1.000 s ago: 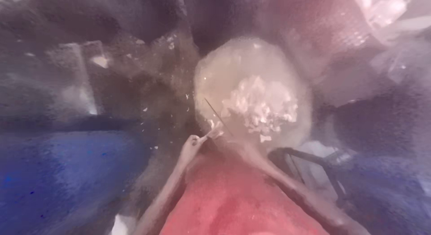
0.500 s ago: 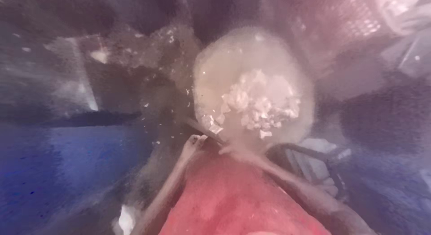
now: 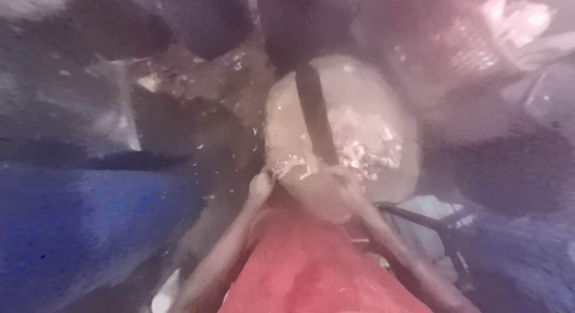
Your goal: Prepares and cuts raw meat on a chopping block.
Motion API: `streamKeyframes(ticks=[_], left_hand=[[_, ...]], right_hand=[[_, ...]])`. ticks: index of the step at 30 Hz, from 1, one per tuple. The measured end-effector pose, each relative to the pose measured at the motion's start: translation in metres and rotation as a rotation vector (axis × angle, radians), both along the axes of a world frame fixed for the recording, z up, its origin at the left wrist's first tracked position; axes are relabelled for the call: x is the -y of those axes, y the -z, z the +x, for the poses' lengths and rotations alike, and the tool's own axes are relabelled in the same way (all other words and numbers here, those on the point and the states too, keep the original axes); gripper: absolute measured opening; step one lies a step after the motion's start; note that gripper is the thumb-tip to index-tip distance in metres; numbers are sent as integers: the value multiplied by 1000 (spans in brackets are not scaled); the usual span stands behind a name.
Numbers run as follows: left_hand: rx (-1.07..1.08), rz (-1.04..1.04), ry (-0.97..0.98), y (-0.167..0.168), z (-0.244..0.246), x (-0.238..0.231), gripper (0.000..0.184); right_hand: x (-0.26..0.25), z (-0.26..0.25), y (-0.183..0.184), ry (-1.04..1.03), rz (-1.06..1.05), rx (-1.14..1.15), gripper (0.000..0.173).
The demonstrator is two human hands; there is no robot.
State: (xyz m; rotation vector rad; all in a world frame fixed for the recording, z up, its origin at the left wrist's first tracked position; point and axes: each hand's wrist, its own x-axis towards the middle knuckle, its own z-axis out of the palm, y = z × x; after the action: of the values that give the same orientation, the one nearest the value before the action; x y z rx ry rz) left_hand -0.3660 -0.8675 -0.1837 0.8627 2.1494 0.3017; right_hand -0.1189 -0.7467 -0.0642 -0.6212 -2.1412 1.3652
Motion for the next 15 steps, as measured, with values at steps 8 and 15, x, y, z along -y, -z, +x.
streamKeyframes(ticks=[8, 15], left_hand=[[137, 56, -178, 37, -18, 66, 36], [272, 95, -208, 52, -13, 77, 34]], right_hand=[[26, 13, 84, -345, -396, 417, 36], [33, 8, 22, -214, -139, 200, 31]])
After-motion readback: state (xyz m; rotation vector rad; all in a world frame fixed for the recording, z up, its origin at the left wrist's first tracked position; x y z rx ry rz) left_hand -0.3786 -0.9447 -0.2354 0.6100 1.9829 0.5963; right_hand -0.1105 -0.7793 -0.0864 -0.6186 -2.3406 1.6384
